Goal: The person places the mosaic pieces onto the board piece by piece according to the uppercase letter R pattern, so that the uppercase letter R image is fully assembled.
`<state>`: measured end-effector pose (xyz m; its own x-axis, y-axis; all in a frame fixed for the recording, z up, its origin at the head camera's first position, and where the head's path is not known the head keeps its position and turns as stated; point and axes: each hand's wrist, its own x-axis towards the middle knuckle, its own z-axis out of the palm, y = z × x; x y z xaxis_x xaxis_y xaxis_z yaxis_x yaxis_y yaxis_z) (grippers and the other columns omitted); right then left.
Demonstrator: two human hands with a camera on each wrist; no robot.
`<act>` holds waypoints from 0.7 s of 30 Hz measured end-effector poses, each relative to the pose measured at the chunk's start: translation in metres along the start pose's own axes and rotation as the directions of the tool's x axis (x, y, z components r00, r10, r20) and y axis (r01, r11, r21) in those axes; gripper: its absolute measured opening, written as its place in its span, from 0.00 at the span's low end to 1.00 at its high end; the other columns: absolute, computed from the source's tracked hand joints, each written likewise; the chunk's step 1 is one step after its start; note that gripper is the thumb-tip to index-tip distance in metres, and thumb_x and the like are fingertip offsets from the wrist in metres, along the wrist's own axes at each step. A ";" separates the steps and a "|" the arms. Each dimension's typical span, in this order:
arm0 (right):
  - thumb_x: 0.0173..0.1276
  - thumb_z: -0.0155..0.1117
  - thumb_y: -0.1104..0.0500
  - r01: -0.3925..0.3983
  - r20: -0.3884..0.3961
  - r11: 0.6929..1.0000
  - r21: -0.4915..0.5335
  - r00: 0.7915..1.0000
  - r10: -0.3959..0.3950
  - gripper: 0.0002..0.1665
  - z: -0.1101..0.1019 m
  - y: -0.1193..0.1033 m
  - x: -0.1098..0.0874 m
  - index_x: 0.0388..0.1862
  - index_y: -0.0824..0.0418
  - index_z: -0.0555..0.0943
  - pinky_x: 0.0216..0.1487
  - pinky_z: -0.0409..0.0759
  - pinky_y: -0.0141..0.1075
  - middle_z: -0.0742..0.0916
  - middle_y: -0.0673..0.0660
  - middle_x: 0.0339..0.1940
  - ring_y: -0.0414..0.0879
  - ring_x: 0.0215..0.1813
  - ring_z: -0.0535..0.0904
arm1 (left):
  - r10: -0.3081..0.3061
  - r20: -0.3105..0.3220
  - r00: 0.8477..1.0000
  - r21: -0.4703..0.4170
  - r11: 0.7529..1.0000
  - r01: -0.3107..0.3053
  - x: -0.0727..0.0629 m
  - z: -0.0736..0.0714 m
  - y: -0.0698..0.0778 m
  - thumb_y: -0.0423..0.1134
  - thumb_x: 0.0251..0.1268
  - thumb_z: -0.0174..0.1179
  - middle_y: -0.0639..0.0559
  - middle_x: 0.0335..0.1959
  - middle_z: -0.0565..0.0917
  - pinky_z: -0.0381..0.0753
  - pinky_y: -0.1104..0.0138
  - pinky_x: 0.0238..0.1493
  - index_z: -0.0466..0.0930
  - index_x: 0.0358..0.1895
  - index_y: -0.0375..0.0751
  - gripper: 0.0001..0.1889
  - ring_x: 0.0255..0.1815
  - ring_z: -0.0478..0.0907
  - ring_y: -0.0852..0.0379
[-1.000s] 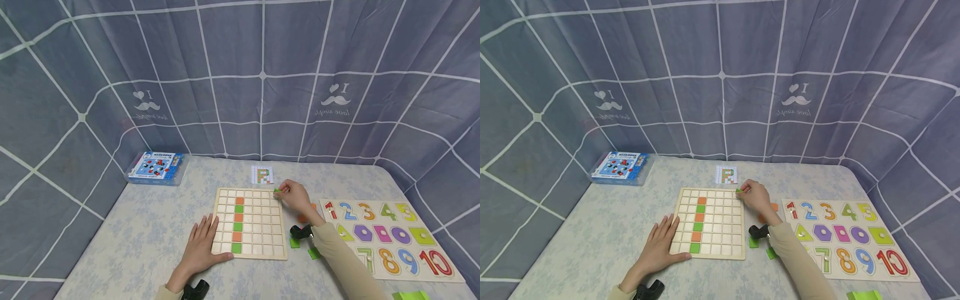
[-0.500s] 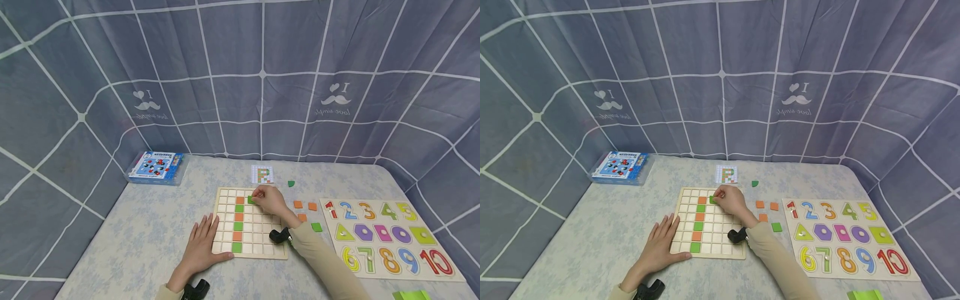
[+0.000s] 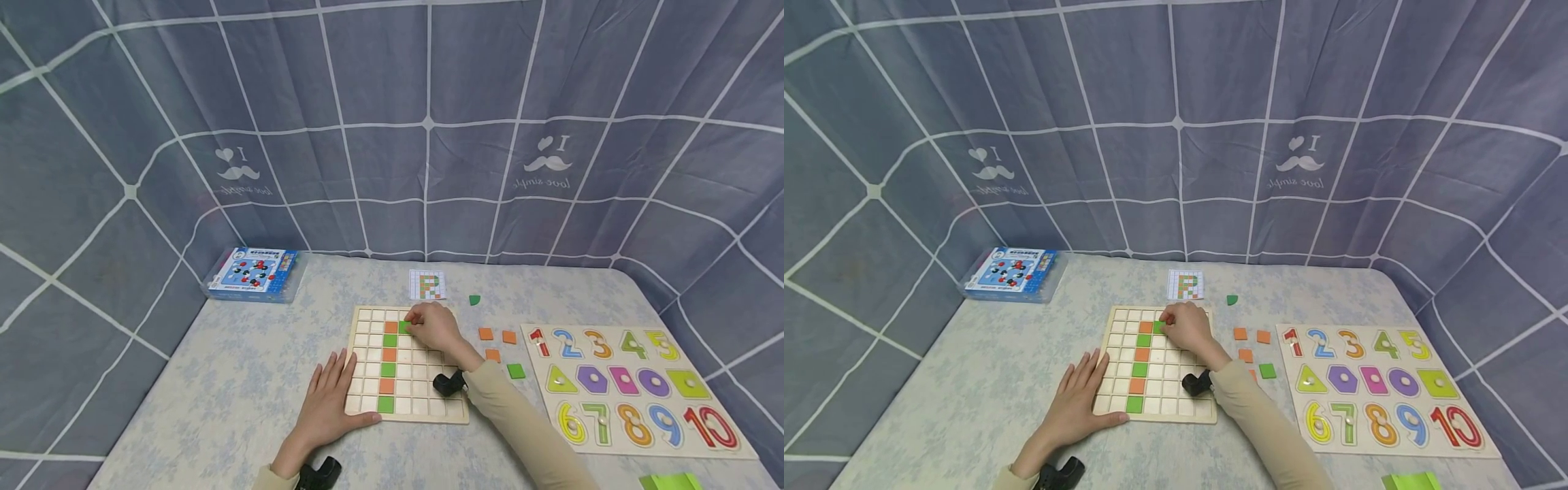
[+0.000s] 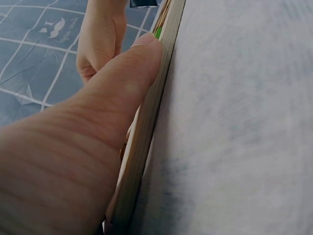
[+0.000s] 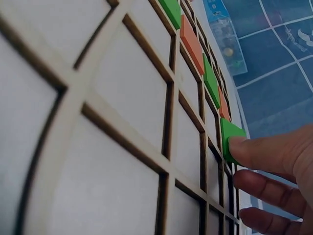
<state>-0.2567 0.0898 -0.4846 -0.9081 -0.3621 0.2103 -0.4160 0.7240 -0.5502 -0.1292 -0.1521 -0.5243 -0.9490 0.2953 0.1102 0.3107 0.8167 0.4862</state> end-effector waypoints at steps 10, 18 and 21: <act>0.57 0.73 0.58 0.054 -0.008 0.993 -0.102 0.998 -0.055 0.05 0.001 0.003 0.000 0.33 0.54 0.89 0.33 0.73 0.38 0.82 0.47 0.28 0.45 0.33 0.74 | 0.002 0.004 1.000 -0.005 1.000 -0.002 0.000 -0.001 0.000 0.74 0.46 0.59 0.38 0.74 0.50 0.38 0.46 0.69 0.51 0.75 0.36 0.59 0.75 0.40 0.41; 0.58 0.72 0.58 0.070 0.021 0.994 -0.086 0.997 -0.069 0.05 -0.002 0.006 -0.001 0.35 0.54 0.90 0.30 0.71 0.37 0.83 0.47 0.30 0.44 0.33 0.74 | 0.007 -0.001 1.000 -0.002 1.000 -0.007 -0.001 -0.002 0.001 0.75 0.45 0.58 0.37 0.74 0.51 0.39 0.45 0.69 0.52 0.74 0.36 0.59 0.74 0.41 0.40; 0.59 0.71 0.59 0.077 0.029 0.995 -0.070 0.997 -0.076 0.07 -0.003 0.006 -0.003 0.37 0.55 0.89 0.31 0.70 0.38 0.82 0.48 0.31 0.45 0.34 0.74 | 0.009 -0.005 1.000 0.001 1.000 -0.009 -0.001 -0.003 0.002 0.75 0.45 0.59 0.37 0.74 0.51 0.40 0.45 0.69 0.52 0.74 0.36 0.59 0.74 0.42 0.40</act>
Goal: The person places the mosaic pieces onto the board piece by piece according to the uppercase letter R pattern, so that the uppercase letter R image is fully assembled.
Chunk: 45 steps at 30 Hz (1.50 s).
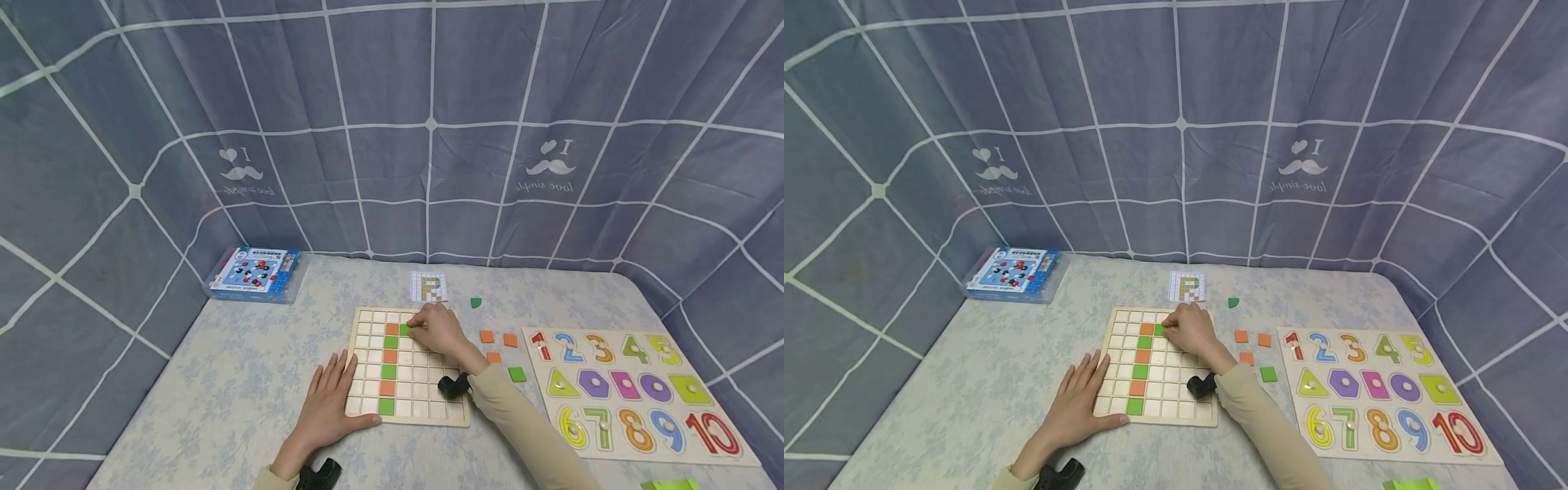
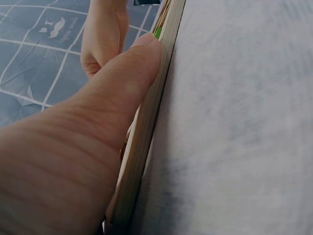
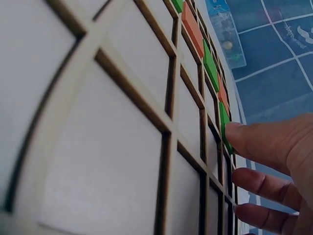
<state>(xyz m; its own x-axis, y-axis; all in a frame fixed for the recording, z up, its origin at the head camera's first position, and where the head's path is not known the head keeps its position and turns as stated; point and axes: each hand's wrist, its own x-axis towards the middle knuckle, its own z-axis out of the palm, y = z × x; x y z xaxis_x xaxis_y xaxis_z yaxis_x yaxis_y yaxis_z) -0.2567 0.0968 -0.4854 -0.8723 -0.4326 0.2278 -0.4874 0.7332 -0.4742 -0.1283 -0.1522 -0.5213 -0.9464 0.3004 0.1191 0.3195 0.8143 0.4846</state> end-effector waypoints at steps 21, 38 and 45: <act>0.64 0.68 0.58 -0.044 -0.193 0.990 0.132 0.979 0.069 0.13 -0.020 0.022 -0.028 0.46 0.62 0.86 0.40 0.74 0.45 0.84 0.56 0.43 0.52 0.40 0.76 | 0.005 0.000 1.000 0.001 1.000 -0.005 0.000 -0.002 -0.001 0.74 0.45 0.59 0.38 0.74 0.51 0.40 0.45 0.69 0.51 0.74 0.36 0.59 0.74 0.41 0.40; 0.63 0.68 0.56 -0.231 -0.277 0.964 0.134 0.925 0.261 0.15 -0.054 0.056 -0.064 0.46 0.62 0.86 0.39 0.74 0.48 0.84 0.58 0.44 0.54 0.42 0.75 | -0.011 0.015 1.000 -0.013 1.000 0.011 0.000 -0.003 -0.001 0.74 0.45 0.60 0.38 0.74 0.50 0.37 0.45 0.69 0.50 0.75 0.36 0.60 0.75 0.40 0.40; 0.61 0.69 0.57 -0.298 -0.223 0.949 0.097 0.923 0.313 0.13 -0.058 0.064 -0.072 0.43 0.62 0.86 0.42 0.73 0.49 0.84 0.59 0.43 0.55 0.42 0.75 | 0.000 0.011 1.000 -0.016 1.000 0.001 0.000 -0.003 0.000 0.73 0.46 0.60 0.37 0.74 0.50 0.39 0.45 0.69 0.51 0.75 0.36 0.59 0.74 0.41 0.40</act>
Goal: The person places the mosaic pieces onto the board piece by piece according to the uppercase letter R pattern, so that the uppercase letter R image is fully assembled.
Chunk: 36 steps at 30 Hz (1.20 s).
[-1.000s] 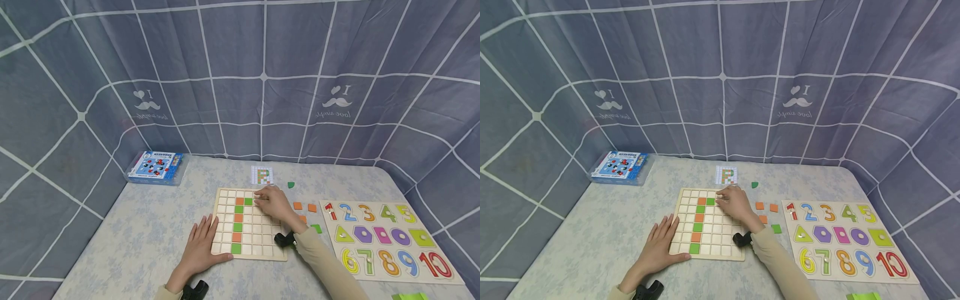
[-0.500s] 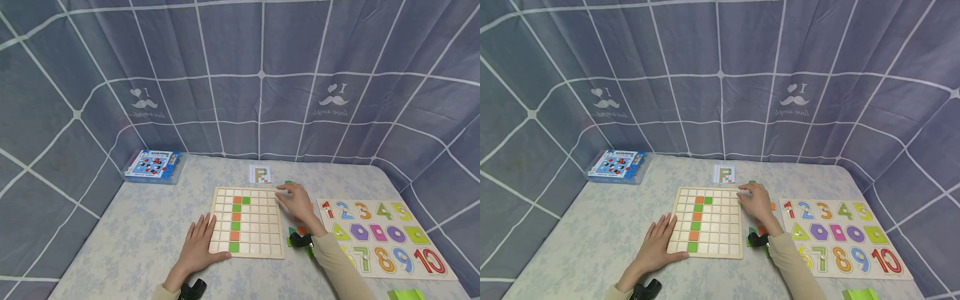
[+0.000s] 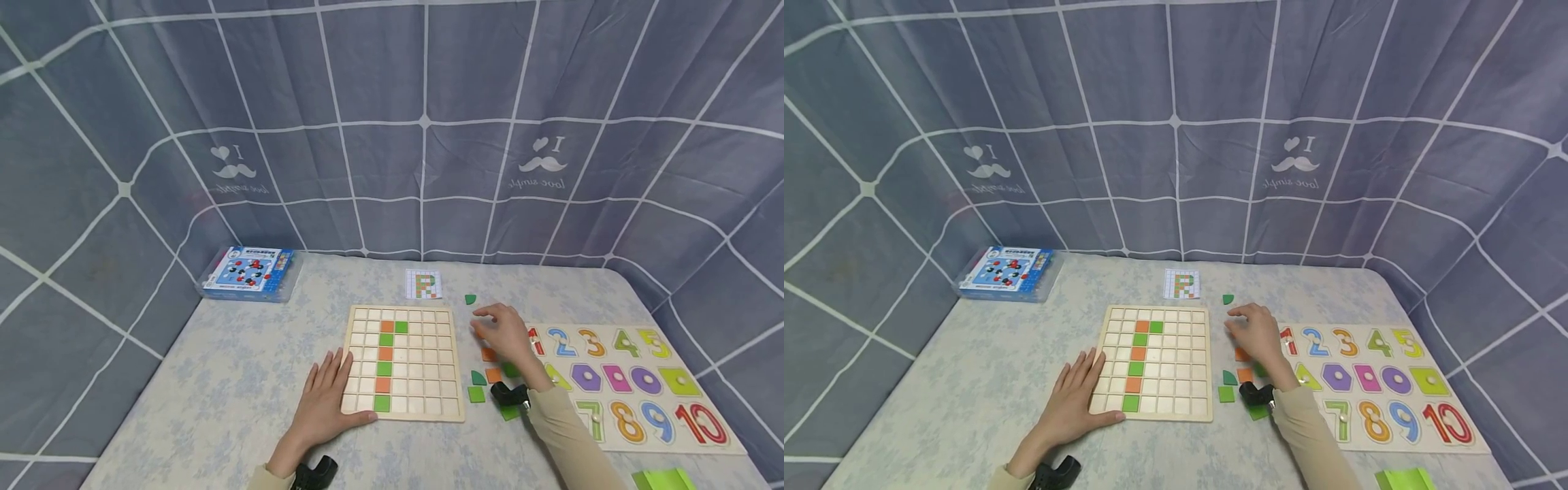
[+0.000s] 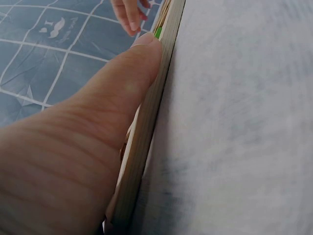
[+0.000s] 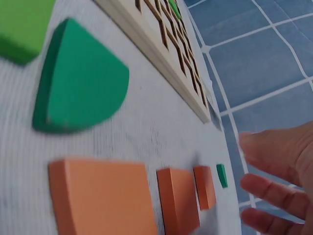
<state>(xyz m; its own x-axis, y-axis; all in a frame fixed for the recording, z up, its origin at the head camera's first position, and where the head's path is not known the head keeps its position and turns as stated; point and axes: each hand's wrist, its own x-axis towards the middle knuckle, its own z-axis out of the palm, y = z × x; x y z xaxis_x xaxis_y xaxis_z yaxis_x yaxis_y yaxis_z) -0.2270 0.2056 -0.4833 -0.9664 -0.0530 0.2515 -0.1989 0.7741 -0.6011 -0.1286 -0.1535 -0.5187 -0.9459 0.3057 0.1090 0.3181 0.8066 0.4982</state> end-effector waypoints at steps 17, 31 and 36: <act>0.59 0.70 0.58 -0.012 0.161 0.983 -0.185 0.986 0.042 0.11 -0.008 0.008 0.000 0.40 0.61 0.88 0.36 0.68 0.46 0.83 0.56 0.37 0.51 0.36 0.71 | 0.008 -0.010 1.000 -0.005 1.000 -0.008 -0.001 0.002 -0.001 0.73 0.46 0.60 0.37 0.74 0.51 0.39 0.44 0.69 0.51 0.74 0.35 0.59 0.74 0.41 0.39; 0.56 0.73 0.58 0.050 0.235 0.982 -0.182 0.972 -0.006 0.13 -0.011 0.004 0.008 0.26 0.55 0.75 0.24 0.66 0.39 0.76 0.48 0.20 0.45 0.21 0.69 | 0.006 -0.003 1.000 0.006 1.000 -0.006 0.001 0.000 -0.001 0.74 0.46 0.60 0.37 0.74 0.50 0.38 0.45 0.69 0.51 0.75 0.36 0.59 0.74 0.41 0.40; 0.54 0.76 0.57 0.047 0.223 0.996 -0.076 0.974 -0.028 0.15 -0.004 -0.006 0.008 0.24 0.54 0.75 0.22 0.65 0.36 0.77 0.46 0.20 0.42 0.20 0.69 | 0.009 -0.006 1.000 0.006 1.000 -0.009 0.000 0.001 -0.002 0.74 0.46 0.59 0.37 0.74 0.50 0.38 0.45 0.69 0.51 0.75 0.36 0.59 0.74 0.41 0.40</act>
<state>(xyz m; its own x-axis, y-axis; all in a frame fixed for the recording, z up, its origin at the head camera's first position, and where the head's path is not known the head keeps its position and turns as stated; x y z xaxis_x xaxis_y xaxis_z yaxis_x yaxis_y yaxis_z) -0.2326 0.2032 -0.4752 -0.9723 -0.2142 0.0931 -0.2306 0.8167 -0.5289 -0.1295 -0.1540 -0.5206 -0.9434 0.3097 0.1188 0.3268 0.8068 0.4922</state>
